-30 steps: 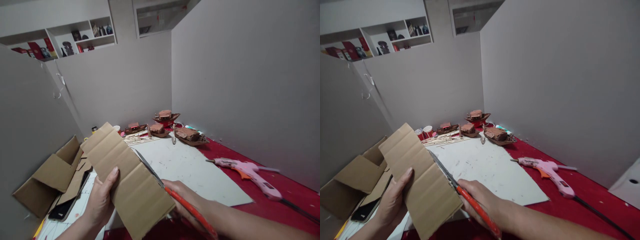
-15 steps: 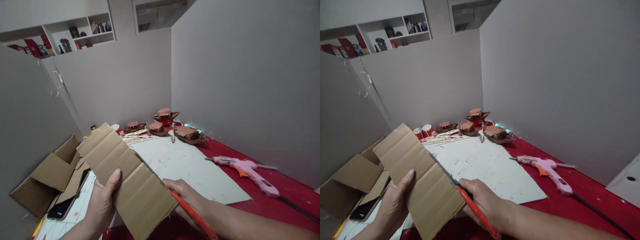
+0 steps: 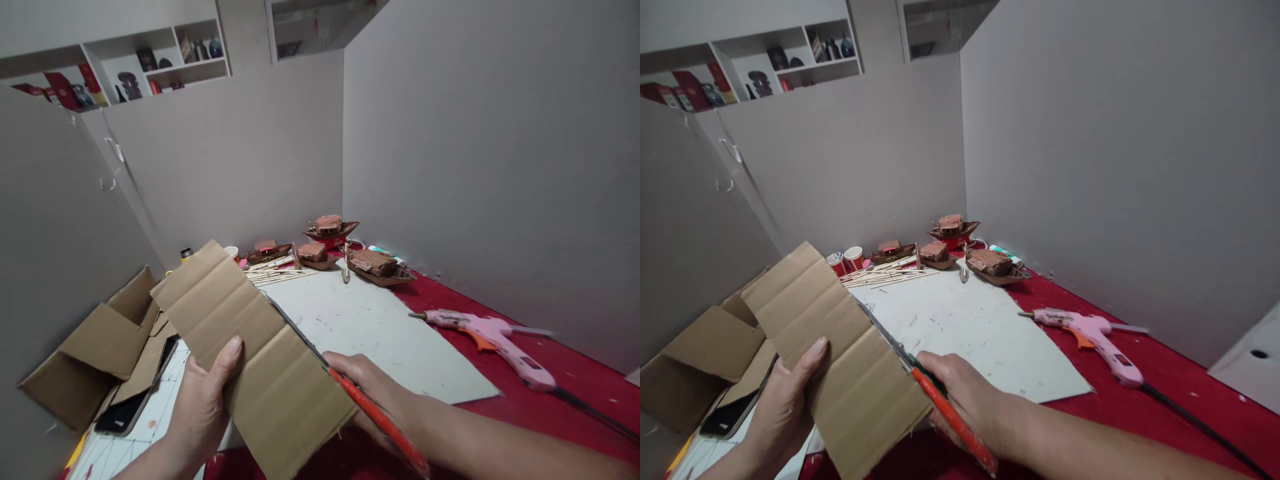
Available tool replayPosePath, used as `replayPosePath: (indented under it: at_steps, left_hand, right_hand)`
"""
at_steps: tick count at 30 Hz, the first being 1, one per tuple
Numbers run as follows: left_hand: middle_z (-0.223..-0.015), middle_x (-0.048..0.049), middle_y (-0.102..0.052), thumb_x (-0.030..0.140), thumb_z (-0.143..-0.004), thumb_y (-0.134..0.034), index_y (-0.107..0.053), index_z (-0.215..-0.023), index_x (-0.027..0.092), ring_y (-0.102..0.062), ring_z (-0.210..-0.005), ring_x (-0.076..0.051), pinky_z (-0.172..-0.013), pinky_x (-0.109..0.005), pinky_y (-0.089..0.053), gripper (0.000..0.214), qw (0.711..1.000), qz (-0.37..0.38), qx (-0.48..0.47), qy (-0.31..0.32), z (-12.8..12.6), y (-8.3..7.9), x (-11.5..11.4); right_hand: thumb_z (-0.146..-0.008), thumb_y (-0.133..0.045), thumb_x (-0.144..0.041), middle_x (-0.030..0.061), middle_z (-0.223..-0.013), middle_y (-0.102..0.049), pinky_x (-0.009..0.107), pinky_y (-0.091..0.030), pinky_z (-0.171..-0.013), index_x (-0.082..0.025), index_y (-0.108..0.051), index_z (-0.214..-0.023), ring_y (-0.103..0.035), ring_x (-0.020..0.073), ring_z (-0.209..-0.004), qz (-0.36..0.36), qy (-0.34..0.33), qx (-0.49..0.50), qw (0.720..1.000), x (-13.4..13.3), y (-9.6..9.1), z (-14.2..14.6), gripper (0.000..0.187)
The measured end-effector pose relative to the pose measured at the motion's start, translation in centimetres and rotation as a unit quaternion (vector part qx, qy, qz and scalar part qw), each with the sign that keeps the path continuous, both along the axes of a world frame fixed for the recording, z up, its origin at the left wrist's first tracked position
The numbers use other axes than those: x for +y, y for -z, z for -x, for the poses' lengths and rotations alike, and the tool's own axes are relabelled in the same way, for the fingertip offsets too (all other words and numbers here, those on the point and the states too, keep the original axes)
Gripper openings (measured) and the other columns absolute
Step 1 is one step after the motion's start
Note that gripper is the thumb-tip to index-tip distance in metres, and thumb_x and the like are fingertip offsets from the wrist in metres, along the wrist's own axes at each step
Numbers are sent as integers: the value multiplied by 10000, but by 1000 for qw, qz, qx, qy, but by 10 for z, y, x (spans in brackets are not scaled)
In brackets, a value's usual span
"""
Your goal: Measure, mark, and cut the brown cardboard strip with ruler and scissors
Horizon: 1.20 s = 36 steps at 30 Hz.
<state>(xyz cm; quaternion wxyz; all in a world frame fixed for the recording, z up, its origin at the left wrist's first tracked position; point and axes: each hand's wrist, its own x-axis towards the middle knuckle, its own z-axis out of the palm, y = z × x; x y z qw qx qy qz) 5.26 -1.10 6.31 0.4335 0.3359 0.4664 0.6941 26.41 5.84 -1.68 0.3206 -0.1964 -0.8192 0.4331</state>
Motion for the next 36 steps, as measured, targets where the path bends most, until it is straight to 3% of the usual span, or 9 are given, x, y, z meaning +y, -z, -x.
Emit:
replayPosePath:
  at_steps: [7,15,20,27,36]
  left_hand:
    - [-1041,-70,-764,357,-626,-872,-604,-1260,216,-650,-1122,-336,-957,-407,-527,703,1000,-5,25,-11,3,2,1]
    - [-1037,-74,-765,327,-613,-865,-617,-1250,209,-680,-1058,-337,-916,-425,-545,694,1000,2,13,12,3,-2,-2]
    - [-1053,-87,-760,312,-600,-864,-595,-1283,195,-679,-1060,-333,-911,-415,-546,742,1000,5,21,2,4,-1,-1]
    - [-1077,-92,-750,268,-604,-861,-600,-1287,193,-700,-1004,-315,-895,-399,-558,734,1000,-2,24,5,9,4,1]
    - [-1101,-75,-744,255,-618,-859,-582,-1308,211,-679,-1057,-316,-925,-397,-547,745,999,-19,28,-7,9,7,3]
  right_hand:
    - [-872,-549,-530,10,-686,-581,253,-456,-599,-198,-566,-865,-512,161,-606,4,17,-22,1000,-2,-9,-2,332]
    - [-903,-411,-664,-15,-667,-485,224,-385,-526,-178,-535,-846,-389,117,-559,0,-32,24,999,1,-1,-1,504]
    - [-887,-444,-669,-15,-671,-481,225,-382,-530,-181,-526,-838,-386,116,-561,-1,-30,28,999,1,-2,-1,497]
    - [-919,-489,-535,-28,-656,-437,216,-320,-498,-175,-504,-817,-350,103,-556,38,-42,55,997,2,4,-2,374]
    - [-909,-501,-604,-20,-644,-472,207,-345,-491,-172,-529,-799,-390,101,-539,53,-37,98,993,-4,-1,3,447]
